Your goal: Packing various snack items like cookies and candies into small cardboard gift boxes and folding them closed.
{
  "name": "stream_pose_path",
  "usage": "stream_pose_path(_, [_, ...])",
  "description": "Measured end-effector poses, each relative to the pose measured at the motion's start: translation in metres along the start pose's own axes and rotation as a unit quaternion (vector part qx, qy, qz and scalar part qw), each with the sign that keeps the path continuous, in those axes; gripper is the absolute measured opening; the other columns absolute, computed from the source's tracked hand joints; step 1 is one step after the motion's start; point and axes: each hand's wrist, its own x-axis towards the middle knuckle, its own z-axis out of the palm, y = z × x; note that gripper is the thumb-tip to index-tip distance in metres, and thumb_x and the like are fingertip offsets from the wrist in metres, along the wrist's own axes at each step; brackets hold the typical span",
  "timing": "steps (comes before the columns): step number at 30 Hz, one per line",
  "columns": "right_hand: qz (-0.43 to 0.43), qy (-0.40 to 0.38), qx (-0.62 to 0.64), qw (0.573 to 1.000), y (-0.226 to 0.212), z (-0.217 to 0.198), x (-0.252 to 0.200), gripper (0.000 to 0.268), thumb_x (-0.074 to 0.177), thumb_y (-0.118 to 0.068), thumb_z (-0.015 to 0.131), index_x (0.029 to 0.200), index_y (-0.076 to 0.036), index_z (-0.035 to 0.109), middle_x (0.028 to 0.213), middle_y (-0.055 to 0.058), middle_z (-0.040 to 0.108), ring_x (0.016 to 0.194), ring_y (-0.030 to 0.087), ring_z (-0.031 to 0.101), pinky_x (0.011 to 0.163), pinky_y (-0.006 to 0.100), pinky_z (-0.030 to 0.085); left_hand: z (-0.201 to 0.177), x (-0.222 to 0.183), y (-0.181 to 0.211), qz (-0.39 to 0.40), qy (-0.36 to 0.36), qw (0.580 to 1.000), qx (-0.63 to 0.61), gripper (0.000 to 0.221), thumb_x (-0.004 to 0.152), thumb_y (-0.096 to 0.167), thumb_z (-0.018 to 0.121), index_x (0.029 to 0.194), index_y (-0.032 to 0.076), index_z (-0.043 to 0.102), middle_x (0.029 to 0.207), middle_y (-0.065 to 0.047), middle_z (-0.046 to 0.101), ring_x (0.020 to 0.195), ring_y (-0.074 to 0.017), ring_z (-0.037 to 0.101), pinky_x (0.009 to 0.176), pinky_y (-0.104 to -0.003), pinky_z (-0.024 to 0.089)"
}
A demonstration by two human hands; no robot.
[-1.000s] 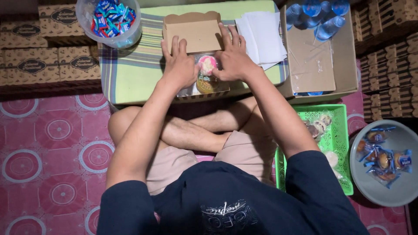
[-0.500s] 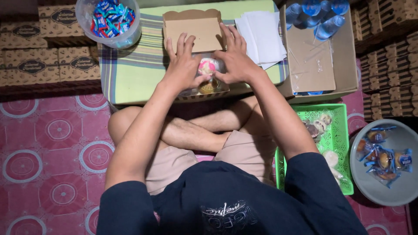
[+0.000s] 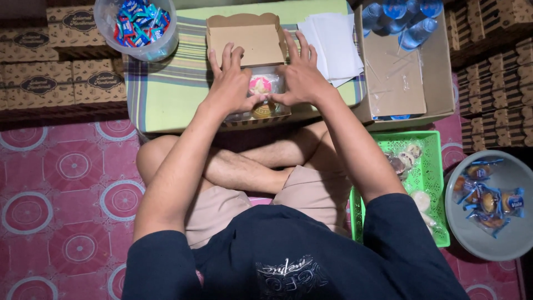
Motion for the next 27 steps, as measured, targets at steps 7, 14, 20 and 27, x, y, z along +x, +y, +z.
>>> stream_pose_path(7, [-0.022, 0.126, 0.058, 0.99, -0.002, 0.001, -0.01, 0.055, 0.076, -0.049, 0.088, 0.109, -0.007, 0.076, 0.168, 0.026, 0.002, 0.151, 0.053, -0.004, 0.117, 0.075, 0.015, 0.003, 0.004, 0.0, 0.007, 0.025, 1.0, 0.016, 0.065, 0.078, 0.048, 0.081, 0.101, -0.012, 0.074, 0.145, -0.043, 0.035, 0.144, -0.0595, 0.012, 0.104, -0.083, 0.0])
stream_pose_path(14, [-0.021, 0.147, 0.042, 0.988, -0.007, 0.005, -0.011, 0.041, 0.092, -0.041, 0.076, 0.112, -0.005, 0.073, 0.166, 0.028, 0.008, 0.15, 0.052, -0.001, 0.117, 0.074, 0.018, -0.01, -0.014, 0.009, 0.031, 0.138, 0.989, 0.052, 0.055, 0.087, 0.049, 0.08, 0.102, -0.004, 0.075, 0.142, -0.029, 0.041, 0.139, -0.0473, 0.028, 0.113, -0.074, 0.007])
stream_pose_path(20, [-0.015, 0.099, -0.021, 0.995, -0.025, -0.006, -0.011, 0.046, 0.093, -0.038, 0.07, 0.121, -0.001, 0.072, 0.166, 0.031, 0.006, 0.149, 0.053, -0.002, 0.115, 0.073, 0.017, 0.008, -0.011, -0.004, 0.015, 0.06, 0.997, 0.042, 0.05, 0.097, 0.046, 0.068, 0.101, -0.003, 0.076, 0.148, -0.035, 0.039, 0.145, -0.0557, 0.017, 0.108, -0.081, -0.003])
stream_pose_path(27, [0.014, 0.057, 0.066, 0.996, -0.02, 0.008, -0.013, 0.04, 0.099, -0.033, 0.067, 0.126, -0.004, 0.075, 0.165, 0.031, 0.006, 0.148, 0.057, 0.0, 0.115, 0.076, 0.019, 0.019, -0.011, -0.01, 0.0, 0.009, 0.999, 0.045, 0.061, 0.098, 0.046, 0.063, 0.108, -0.013, 0.073, 0.148, -0.04, 0.039, 0.146, -0.0603, 0.017, 0.106, -0.083, -0.006])
